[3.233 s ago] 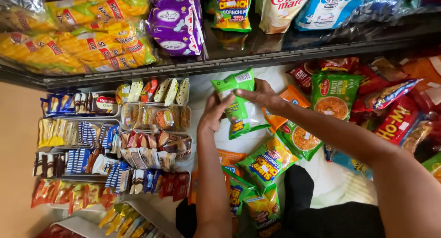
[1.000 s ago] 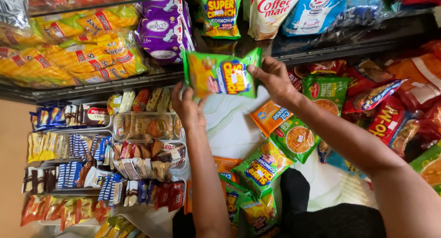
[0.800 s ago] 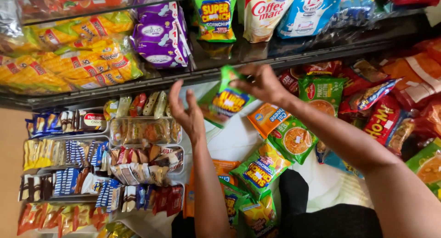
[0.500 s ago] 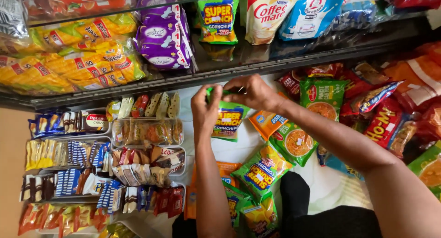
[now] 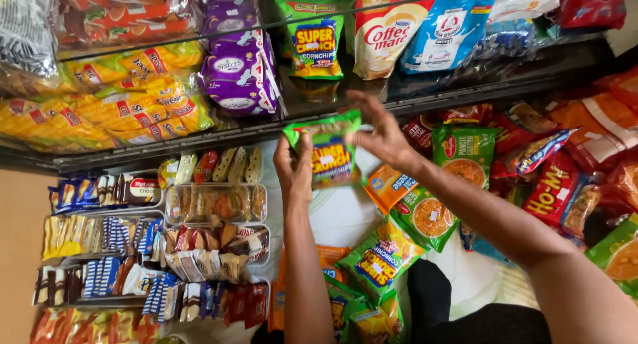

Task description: Organizing and stacking various snack packages and instant noodle bags on shelves and on the floor.

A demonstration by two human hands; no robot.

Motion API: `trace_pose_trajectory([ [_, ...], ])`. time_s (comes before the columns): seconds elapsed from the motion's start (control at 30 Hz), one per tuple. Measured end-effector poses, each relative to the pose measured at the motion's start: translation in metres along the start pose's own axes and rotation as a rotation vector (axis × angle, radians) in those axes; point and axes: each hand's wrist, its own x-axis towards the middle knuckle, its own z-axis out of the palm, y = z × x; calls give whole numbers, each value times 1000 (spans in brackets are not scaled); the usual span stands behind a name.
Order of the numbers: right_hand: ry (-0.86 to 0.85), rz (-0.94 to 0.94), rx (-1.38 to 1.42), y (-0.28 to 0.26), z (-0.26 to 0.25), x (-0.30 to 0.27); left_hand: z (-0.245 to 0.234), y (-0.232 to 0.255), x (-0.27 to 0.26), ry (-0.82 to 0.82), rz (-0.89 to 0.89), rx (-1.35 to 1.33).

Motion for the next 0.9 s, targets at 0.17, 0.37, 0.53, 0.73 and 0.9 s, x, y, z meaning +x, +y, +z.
trace_pose_trajectory([
  [0.17, -160, 178, -161, 41, 13, -18, 12, 21, 8, 41, 193, 88],
  [0.37, -6, 108, -102, 31, 13, 1, 18, 25, 1, -106, 332, 460],
  [0.53, 115, 21, -36, 39, 11, 27, 21, -5, 28, -83, 250, 691],
  [0.73, 238, -170, -164, 63, 18, 74, 28, -26, 96, 27, 625, 822],
  [0.9, 327, 9, -423, 112, 13, 101, 22, -56, 126, 31, 452, 905],
])
